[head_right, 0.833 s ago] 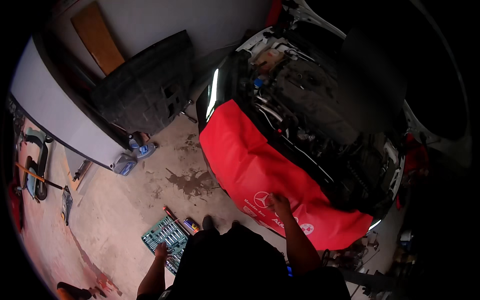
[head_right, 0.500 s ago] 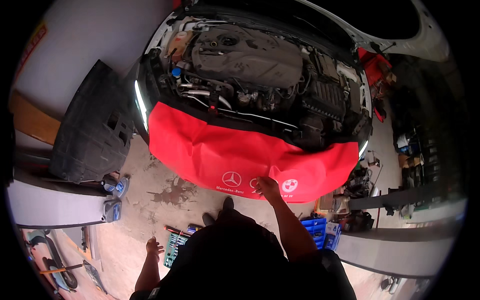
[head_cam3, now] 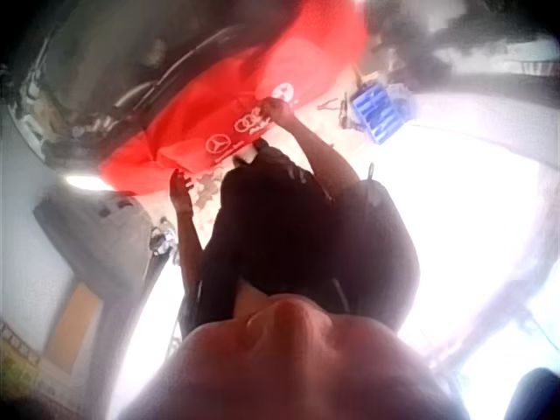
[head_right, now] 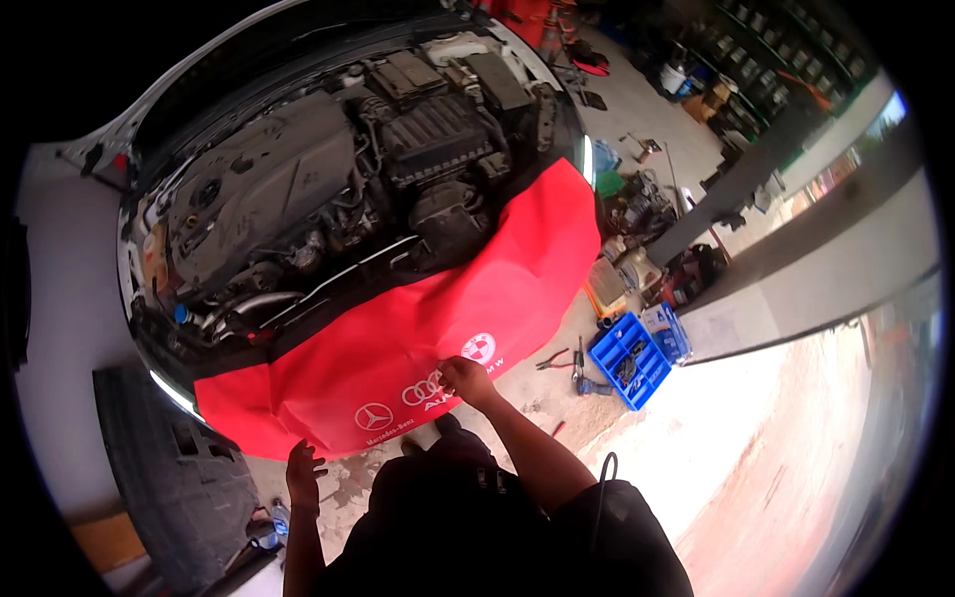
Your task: The person pours red coolant from a container into the car's coolant reservoir, then secures the cap. They use a screwdriver to tighten a hose clamp on the reservoir and use pliers to adjust a nearby hose. Finally, they operate the car lift to raise the vehicle.
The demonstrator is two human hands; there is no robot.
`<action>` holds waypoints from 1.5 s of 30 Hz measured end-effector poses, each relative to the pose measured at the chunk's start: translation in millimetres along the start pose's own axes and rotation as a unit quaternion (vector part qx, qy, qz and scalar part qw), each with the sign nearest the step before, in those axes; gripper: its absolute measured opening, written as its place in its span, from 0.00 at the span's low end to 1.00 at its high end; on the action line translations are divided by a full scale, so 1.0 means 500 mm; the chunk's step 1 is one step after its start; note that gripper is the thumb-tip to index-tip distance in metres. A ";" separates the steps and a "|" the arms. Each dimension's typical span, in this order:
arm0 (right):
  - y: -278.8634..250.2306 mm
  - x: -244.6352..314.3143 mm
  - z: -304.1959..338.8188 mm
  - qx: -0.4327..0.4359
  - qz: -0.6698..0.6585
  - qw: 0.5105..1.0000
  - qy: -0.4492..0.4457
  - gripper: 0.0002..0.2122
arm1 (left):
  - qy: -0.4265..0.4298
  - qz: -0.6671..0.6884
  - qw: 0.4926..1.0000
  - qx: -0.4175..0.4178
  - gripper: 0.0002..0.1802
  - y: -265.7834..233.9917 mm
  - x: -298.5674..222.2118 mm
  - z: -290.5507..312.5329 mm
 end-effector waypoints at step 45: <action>-0.324 -0.904 0.823 -0.526 -0.540 0.614 0.232 0.14 | -0.090 -0.367 0.760 0.528 0.27 1.293 -0.077 -0.194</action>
Point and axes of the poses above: each hand's wrist, its own z-axis away from the middle knuckle, its own y-axis out of the palm, x = y × z, the point moved 9 cm from there along -z, towards the middle knuckle, and after that the axes turned 8 degrees about x, right-handed, at the moved point
